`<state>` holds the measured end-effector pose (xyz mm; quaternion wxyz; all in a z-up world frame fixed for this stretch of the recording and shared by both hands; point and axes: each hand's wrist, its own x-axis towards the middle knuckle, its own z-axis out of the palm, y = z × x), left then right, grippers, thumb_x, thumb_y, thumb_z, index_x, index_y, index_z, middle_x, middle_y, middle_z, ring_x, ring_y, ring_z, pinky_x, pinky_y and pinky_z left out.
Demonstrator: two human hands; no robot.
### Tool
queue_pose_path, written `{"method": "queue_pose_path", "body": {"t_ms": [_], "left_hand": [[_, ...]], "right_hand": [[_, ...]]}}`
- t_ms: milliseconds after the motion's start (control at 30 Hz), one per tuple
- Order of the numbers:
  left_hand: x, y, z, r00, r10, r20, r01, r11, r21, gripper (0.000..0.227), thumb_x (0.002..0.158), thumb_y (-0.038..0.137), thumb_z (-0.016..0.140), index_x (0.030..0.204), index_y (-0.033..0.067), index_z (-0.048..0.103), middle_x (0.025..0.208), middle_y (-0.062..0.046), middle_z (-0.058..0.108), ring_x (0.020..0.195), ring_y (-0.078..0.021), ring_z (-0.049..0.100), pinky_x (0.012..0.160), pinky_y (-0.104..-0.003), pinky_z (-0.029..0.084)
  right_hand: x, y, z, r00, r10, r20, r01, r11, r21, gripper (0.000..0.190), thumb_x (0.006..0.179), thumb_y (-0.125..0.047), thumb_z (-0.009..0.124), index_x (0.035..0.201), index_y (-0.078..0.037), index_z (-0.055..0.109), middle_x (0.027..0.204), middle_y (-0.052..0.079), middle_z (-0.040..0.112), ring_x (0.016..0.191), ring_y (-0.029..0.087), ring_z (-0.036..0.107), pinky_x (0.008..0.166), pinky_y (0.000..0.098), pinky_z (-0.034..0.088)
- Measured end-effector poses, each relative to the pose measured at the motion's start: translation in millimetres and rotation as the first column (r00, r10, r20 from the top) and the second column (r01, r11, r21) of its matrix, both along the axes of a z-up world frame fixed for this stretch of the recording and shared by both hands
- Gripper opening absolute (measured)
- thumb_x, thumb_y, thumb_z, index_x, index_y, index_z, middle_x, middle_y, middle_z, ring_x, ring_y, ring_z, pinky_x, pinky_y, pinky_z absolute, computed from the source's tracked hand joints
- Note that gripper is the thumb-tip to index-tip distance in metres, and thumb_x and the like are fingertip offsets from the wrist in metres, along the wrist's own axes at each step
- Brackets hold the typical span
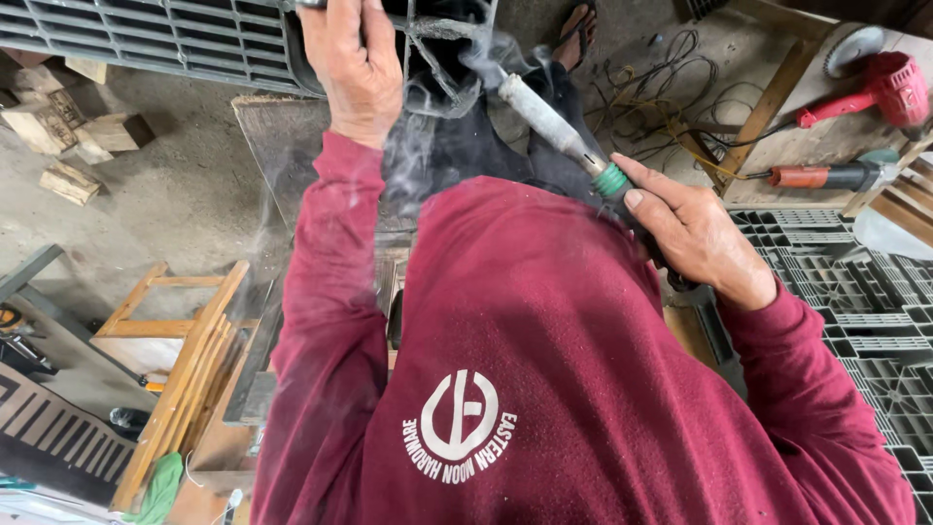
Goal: The person repairs a stack of gray plastic crates using a heat gun and an angle grinder. They first apply heat to a damaged section of a crate, then use the angle grinder to smooth the edges. The person repeats this process on different sections of the crate.
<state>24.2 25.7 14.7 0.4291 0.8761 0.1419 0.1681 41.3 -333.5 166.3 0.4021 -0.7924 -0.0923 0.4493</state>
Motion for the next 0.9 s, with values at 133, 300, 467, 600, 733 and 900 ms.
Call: {"method": "queue_pose_path", "body": {"t_ms": [133, 300, 467, 600, 733, 900], "left_hand": [[-18, -8, 14, 0.995, 0.080, 0.067, -0.090, 0.983, 0.161, 0.022, 0.102, -0.005, 0.066, 0.118, 0.0097, 0.067, 0.138, -0.014, 0.052, 0.131, -0.0318, 0.052, 0.109, -0.040, 0.045], [-32, 3, 5, 0.990, 0.138, 0.027, -0.140, 0.986, 0.085, 0.025, 0.107, -0.002, 0.058, 0.129, 0.0094, 0.065, 0.154, -0.019, 0.040, 0.149, -0.0362, 0.040, 0.118, -0.040, 0.043], [-40, 3, -20, 0.969, 0.237, -0.073, -0.193, 0.905, 0.378, 0.025, 0.108, 0.010, 0.058, 0.132, 0.0055, 0.063, 0.148, -0.017, 0.048, 0.145, -0.0389, 0.042, 0.124, -0.049, 0.037], [-44, 5, -29, 0.968, 0.241, -0.073, -0.195, 0.900, 0.390, 0.022, 0.107, 0.010, 0.058, 0.128, 0.0089, 0.065, 0.146, -0.015, 0.051, 0.144, -0.0388, 0.045, 0.122, -0.048, 0.036], [-44, 3, -30, 0.966, 0.249, -0.063, -0.206, 0.897, 0.392, 0.023, 0.106, 0.010, 0.059, 0.128, 0.0072, 0.063, 0.147, -0.017, 0.049, 0.143, -0.0422, 0.045, 0.121, -0.048, 0.036], [-42, 6, -24, 0.980, 0.196, -0.020, -0.175, 0.913, 0.369, 0.028, 0.098, 0.004, 0.060, 0.124, 0.0100, 0.068, 0.146, -0.018, 0.049, 0.144, -0.0425, 0.043, 0.126, -0.053, 0.034]], "right_hand": [[6, -1, -4, 0.965, -0.180, -0.189, 0.166, 0.982, -0.084, 0.049, 0.107, -0.019, 0.051, 0.155, -0.009, 0.052, 0.092, 0.005, 0.066, 0.073, 0.014, 0.059, 0.068, 0.0299, 0.049], [6, 3, -2, 0.987, -0.101, -0.126, 0.101, 0.995, -0.005, 0.046, 0.109, -0.016, 0.051, 0.154, -0.006, 0.053, 0.091, 0.005, 0.065, 0.074, 0.008, 0.056, 0.068, 0.0246, 0.049], [6, 15, -6, 0.889, -0.327, -0.321, 0.308, 0.945, -0.109, 0.050, 0.106, -0.016, 0.047, 0.155, -0.009, 0.050, 0.088, 0.002, 0.062, 0.061, 0.007, 0.055, 0.057, 0.0250, 0.048], [-3, 19, 3, 0.884, -0.286, -0.370, 0.298, 0.954, -0.024, 0.049, 0.106, -0.016, 0.048, 0.154, -0.005, 0.050, 0.090, 0.002, 0.063, 0.062, 0.008, 0.056, 0.061, 0.0240, 0.049], [-14, 32, 2, 0.938, -0.203, -0.281, 0.218, 0.976, 0.024, 0.050, 0.107, -0.014, 0.052, 0.155, -0.003, 0.049, 0.096, 0.002, 0.063, 0.072, 0.007, 0.056, 0.068, 0.0228, 0.050], [-17, 60, 2, 0.977, -0.110, -0.185, 0.080, 0.983, -0.163, 0.062, 0.097, -0.016, 0.062, 0.157, -0.009, 0.048, 0.093, 0.005, 0.065, 0.073, 0.006, 0.051, 0.066, 0.0232, 0.047]]}}
